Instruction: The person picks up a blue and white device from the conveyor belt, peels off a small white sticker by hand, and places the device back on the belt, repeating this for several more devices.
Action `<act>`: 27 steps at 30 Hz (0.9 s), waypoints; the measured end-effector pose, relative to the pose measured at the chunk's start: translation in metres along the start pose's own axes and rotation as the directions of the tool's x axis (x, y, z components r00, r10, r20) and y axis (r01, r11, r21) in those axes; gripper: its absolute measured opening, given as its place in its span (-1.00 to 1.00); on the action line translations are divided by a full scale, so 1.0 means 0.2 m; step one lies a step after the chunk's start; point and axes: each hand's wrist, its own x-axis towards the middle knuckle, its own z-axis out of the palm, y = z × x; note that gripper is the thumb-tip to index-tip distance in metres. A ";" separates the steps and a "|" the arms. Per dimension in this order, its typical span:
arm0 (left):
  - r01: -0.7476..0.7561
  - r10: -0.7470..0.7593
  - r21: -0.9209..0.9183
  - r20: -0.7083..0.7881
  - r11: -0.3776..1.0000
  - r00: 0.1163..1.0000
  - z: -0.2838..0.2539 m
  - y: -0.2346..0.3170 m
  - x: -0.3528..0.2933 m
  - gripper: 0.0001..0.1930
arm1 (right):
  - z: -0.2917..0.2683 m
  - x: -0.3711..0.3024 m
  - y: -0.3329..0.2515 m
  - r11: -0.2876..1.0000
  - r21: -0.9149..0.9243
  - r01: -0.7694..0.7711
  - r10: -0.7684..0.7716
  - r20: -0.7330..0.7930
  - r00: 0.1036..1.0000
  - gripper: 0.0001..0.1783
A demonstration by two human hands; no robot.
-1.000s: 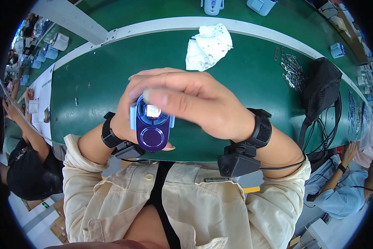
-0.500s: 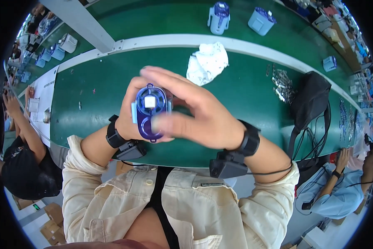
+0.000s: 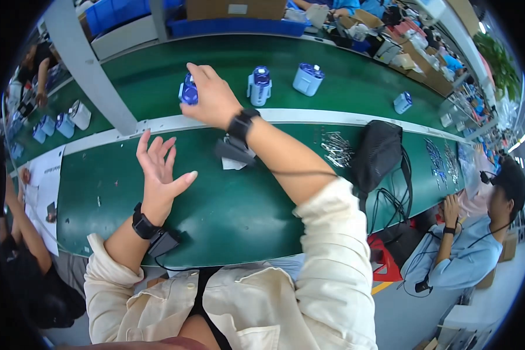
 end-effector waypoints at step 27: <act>0.275 -0.244 -0.162 0.189 0.948 0.951 -0.02 0.05 -0.03 0.06 | -0.82 -0.21 0.05 0.867 0.294 -0.403 0.302 0.334 0.893 0.03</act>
